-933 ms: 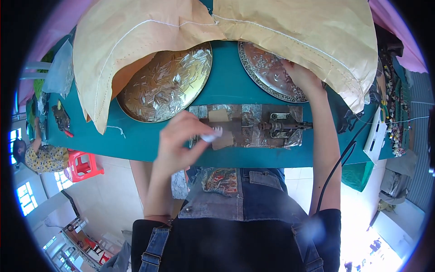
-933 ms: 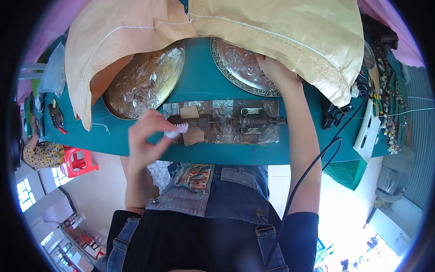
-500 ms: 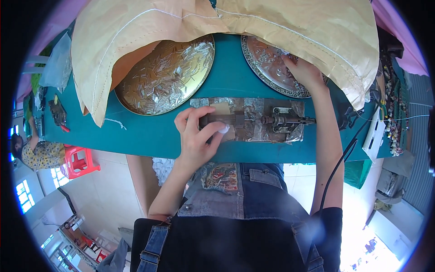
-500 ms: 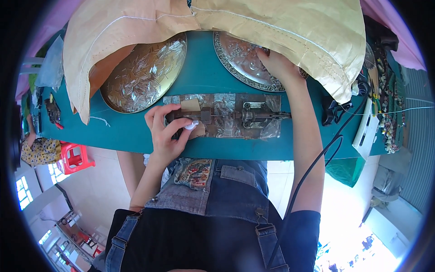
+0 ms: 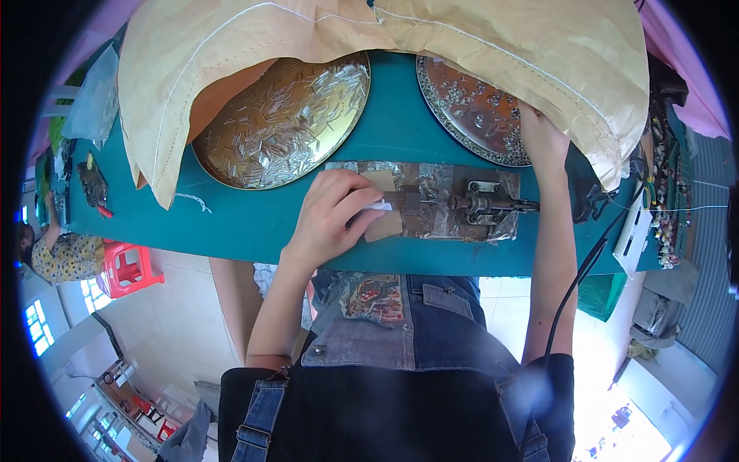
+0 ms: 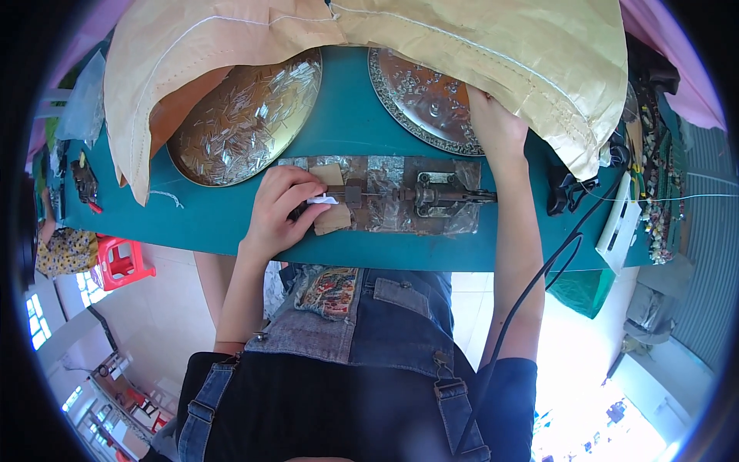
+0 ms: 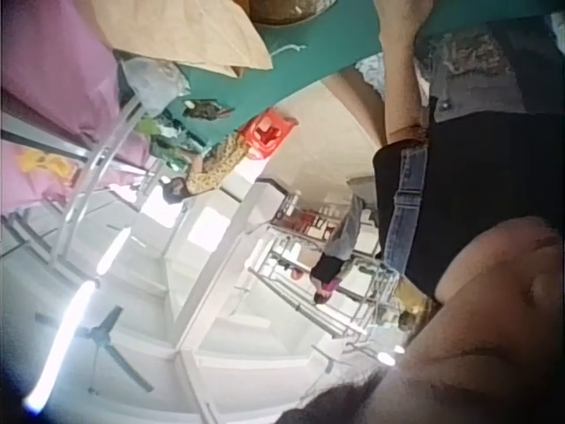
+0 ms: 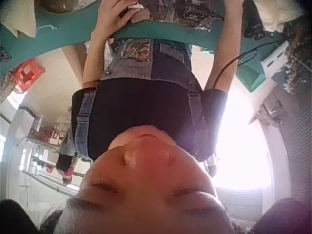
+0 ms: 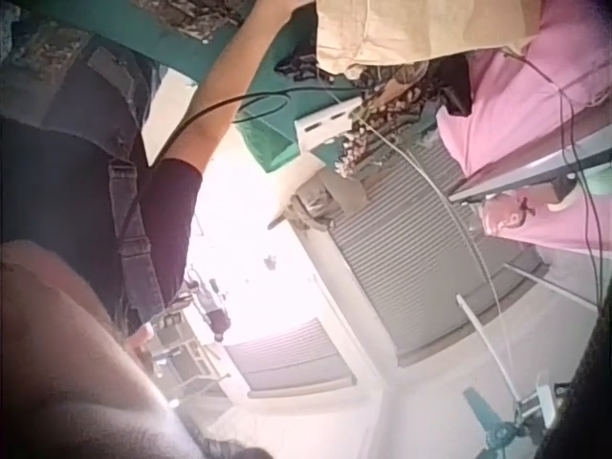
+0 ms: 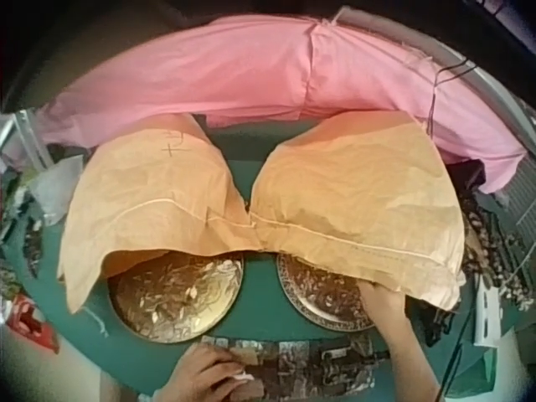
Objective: The person assembles components by placing a white plastic part into a jig, inserting small metal pins from a tray, and pressing them together with a lever. They repeat this process, occasionally using a pen to mark parts and placing the finished pieces into a box.
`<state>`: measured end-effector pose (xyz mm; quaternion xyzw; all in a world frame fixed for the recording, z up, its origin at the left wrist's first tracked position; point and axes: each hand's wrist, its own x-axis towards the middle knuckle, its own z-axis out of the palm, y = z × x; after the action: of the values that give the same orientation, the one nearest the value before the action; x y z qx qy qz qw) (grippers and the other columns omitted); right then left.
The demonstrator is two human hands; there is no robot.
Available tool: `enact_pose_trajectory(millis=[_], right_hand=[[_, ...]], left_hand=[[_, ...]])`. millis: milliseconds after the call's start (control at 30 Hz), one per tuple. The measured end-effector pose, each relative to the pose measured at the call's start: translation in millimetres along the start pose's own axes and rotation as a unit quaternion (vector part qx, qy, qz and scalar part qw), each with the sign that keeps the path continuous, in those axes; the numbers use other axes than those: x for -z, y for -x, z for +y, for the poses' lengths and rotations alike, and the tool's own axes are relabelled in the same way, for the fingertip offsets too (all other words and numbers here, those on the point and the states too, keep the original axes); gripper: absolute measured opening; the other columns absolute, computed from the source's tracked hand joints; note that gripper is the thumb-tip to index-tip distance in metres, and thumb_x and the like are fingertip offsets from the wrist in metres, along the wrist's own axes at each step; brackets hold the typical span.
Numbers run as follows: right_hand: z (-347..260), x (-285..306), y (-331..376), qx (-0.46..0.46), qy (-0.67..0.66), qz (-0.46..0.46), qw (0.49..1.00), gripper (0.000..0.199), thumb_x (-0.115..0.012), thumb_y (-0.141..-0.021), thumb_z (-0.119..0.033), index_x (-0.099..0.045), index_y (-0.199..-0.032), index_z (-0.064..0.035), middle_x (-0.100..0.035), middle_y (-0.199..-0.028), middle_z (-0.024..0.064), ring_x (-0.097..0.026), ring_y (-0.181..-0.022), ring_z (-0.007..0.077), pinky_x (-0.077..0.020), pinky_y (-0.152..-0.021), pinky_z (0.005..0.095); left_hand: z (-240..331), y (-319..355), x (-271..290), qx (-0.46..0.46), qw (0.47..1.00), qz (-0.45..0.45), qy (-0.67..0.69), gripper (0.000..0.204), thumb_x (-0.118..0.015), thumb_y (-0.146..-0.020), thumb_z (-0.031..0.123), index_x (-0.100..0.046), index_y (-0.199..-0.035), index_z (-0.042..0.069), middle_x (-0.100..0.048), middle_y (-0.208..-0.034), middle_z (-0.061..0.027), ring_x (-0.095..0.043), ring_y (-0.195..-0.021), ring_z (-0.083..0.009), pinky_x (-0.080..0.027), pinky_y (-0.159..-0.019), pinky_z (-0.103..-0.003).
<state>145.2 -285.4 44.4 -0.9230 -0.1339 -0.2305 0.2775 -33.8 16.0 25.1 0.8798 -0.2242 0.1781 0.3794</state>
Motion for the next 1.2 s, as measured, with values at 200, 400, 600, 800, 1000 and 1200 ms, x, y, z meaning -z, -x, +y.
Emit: enact_pose_trajectory(millis=[200, 400, 600, 800, 1000, 1200], right_hand=[[-58.4, 26.6, 5.4, -0.204, -0.212, -0.140, 0.945, 0.024, -0.063, -0.100, -0.020, -0.071, -0.110, 0.0005, -0.073, -0.098, 0.0093, -0.067, -0.090, 0.0138, -0.0532, -0.081, 0.0297], [-134.5, 19.8, 37.4, 0.164, -0.235, -0.263, 0.921, 0.011, -0.070, -0.090, -0.006, -0.069, -0.099, -0.0017, -0.064, -0.085, 0.0114, -0.064, -0.074, 0.0281, -0.0510, -0.066, 0.0360], [-145.0, -1.4, 48.6, 0.221, -0.211, -0.387, 0.870, 0.016, -0.068, -0.090, -0.018, -0.071, -0.087, -0.0029, -0.064, -0.086, 0.0104, -0.065, -0.086, 0.0303, -0.0517, -0.075, 0.0430], [-131.6, 1.8, 60.5, 0.139, -0.282, -0.370, 0.874, 0.022, -0.074, -0.086, -0.013, -0.072, -0.106, -0.0039, -0.066, -0.093, 0.0092, -0.066, -0.082, 0.0288, -0.0530, -0.073, 0.0378], [-146.5, 13.4, 70.3, 0.218, -0.175, -0.282, 0.918, 0.030, -0.079, -0.079, -0.011, -0.071, -0.107, -0.0050, -0.063, -0.094, 0.0069, -0.065, -0.088, 0.0264, -0.0529, -0.081, 0.0368], [-153.3, 14.1, 77.1, 0.286, -0.058, -0.254, 0.922, 0.031, -0.078, -0.078, -0.013, -0.069, -0.106, -0.0039, -0.062, -0.093, 0.0071, -0.064, -0.090, 0.0246, -0.0519, -0.087, 0.0398]], left_hand=[[-6.3, 6.7, -7.7, 0.059, 0.995, 0.033, 0.070, 0.046, -0.085, -0.071, 0.011, -0.066, -0.112, 0.006, -0.066, -0.103, -0.0084, -0.062, -0.097, -0.0310, -0.048, -0.087, -0.041], [-3.8, 5.6, -13.5, 0.117, 0.981, 0.105, 0.117, 0.071, -0.088, -0.067, 0.012, -0.059, -0.131, 0.006, -0.065, -0.110, -0.0104, -0.058, -0.107, -0.0327, -0.047, -0.093, -0.041], [-7.4, 4.2, -8.0, 0.081, 0.993, 0.055, 0.068, 0.054, -0.087, -0.064, 0.013, -0.065, -0.113, 0.006, -0.065, -0.107, -0.0093, -0.058, -0.109, -0.0322, -0.044, -0.097, -0.043], [-11.1, 5.1, -8.7, 0.096, 0.991, 0.034, 0.091, 0.037, -0.085, -0.065, 0.015, -0.066, -0.096, 0.008, -0.067, -0.102, -0.0072, -0.060, -0.105, -0.0289, -0.041, -0.096, -0.042], [-10.8, 1.7, -6.6, 0.105, 0.989, 0.024, 0.105, 0.036, -0.085, -0.063, 0.015, -0.066, -0.093, 0.008, -0.067, -0.097, -0.0043, -0.061, -0.104, -0.0259, -0.040, -0.096, -0.039], [-9.5, -8.9, 1.4, 0.091, 0.992, -0.016, 0.085, 0.032, -0.085, -0.063, 0.016, -0.067, -0.088, 0.009, -0.068, -0.095, -0.0016, -0.060, -0.099, -0.0236, -0.038, -0.094, -0.037]])
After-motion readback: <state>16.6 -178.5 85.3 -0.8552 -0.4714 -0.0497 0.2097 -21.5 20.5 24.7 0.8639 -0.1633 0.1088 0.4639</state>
